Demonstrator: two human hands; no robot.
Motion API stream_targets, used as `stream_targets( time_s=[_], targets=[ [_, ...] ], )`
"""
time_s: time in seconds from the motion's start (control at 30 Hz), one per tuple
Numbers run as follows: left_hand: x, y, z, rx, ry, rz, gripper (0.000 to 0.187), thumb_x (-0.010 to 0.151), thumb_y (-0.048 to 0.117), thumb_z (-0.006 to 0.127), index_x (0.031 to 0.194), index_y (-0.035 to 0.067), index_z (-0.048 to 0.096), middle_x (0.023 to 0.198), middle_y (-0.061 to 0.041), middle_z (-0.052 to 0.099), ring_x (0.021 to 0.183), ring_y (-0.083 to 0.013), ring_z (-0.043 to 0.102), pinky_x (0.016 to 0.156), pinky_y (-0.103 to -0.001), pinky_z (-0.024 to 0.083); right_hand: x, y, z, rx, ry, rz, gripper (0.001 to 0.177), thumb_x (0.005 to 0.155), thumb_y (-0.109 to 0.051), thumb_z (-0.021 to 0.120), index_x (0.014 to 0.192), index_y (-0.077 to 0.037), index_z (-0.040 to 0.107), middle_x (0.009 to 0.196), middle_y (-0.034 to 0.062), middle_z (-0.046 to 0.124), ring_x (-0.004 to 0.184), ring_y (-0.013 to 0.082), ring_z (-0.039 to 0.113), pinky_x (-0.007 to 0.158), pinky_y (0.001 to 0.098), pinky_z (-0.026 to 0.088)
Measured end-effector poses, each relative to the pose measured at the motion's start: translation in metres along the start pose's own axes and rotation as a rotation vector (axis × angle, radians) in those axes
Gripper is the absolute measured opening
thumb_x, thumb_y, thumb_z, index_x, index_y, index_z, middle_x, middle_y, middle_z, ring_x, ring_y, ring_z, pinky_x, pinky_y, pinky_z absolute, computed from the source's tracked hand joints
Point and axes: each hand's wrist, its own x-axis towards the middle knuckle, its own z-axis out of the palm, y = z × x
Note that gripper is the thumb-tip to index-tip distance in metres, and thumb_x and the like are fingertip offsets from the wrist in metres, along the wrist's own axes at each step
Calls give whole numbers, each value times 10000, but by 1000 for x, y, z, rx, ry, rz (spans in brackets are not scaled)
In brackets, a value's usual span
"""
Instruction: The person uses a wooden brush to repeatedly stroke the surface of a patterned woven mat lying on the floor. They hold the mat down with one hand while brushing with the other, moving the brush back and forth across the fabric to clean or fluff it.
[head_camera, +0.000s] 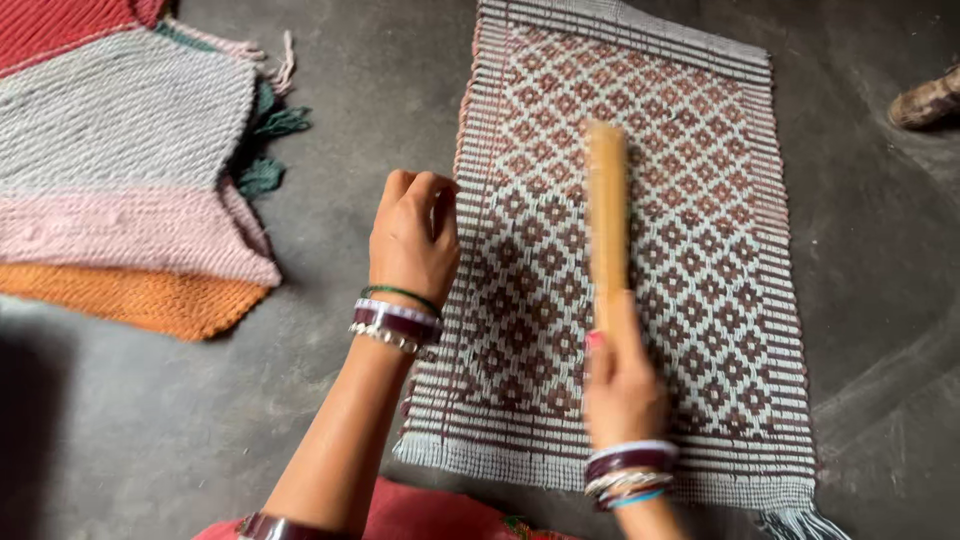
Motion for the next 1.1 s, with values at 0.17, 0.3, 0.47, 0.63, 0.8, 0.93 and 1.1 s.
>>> stream_targets(
  time_s=[0.17, 0.3, 0.47, 0.63, 0.8, 0.93, 1.1],
  targets=[
    [-2, -9, 0, 49, 32, 112, 106, 944, 52, 636, 1032, 22, 689, 1087, -153, 628, 954, -347, 647, 831, -415, 534, -25, -15, 20, -74, 145, -928, 620, 1023, -259, 567, 1606, -262, 359, 1104, 165, 737, 785, 262, 718, 605, 332, 593],
    [6, -13, -4, 68, 48, 92, 99, 943, 50, 636, 1019, 18, 691, 1100, -154, 630, 947, -342, 650, 830, -409, 536, -18, -25, 11, -111, -222, -90, 589, 1009, -295, 585, 1553, -397, 380, 899, 59, 809, 591, 244, 709, 536, 413, 571],
    [5, -12, -3, 76, 54, 97, 96, 938, 33, 636, 1002, 7, 703, 1102, -163, 631, 987, -346, 638, 856, -417, 531, -33, -28, 25, -29, 141, -706, 640, 986, -219, 620, 1585, -253, 398, 876, 107, 733, 667, 91, 705, 532, 253, 519],
    [3, -18, -1, 65, 44, 95, 106, 947, 53, 650, 1033, 8, 694, 1120, -157, 630, 997, -330, 642, 865, -413, 534, -15, -28, 1, -53, -282, -325, 579, 969, -270, 592, 1513, -363, 416, 613, -24, 681, 390, 82, 551, 315, 231, 429],
    [-18, -27, 29, 224, -282, 222, 549, 827, 241, 716, 1302, 19, 551, 1383, -215, 514, 1265, -396, 500, 1040, -453, 432, 16, -2, -30, -245, -122, -268, 564, 1007, -315, 614, 1536, -405, 440, 724, 65, 728, 524, 185, 629, 451, 335, 496],
    [-31, -35, 38, 529, -576, 217, 807, 925, 487, 595, 1540, 70, 280, 1632, -166, 211, 1505, -323, 190, 1189, -451, 193, 52, 43, -69, -321, 22, -33, 602, 958, -329, 637, 1531, -435, 489, 1082, 112, 757, 768, 315, 765, 716, 451, 592],
    [-38, -29, 38, 631, -597, 198, 802, 973, 570, 456, 1582, 107, 218, 1666, -132, 154, 1532, -285, 128, 1214, -439, 114, 80, 67, -98, -364, 326, -6, 569, 1017, -313, 674, 1558, -324, 497, 1194, 198, 706, 964, 421, 664, 857, 500, 502]
  ],
)
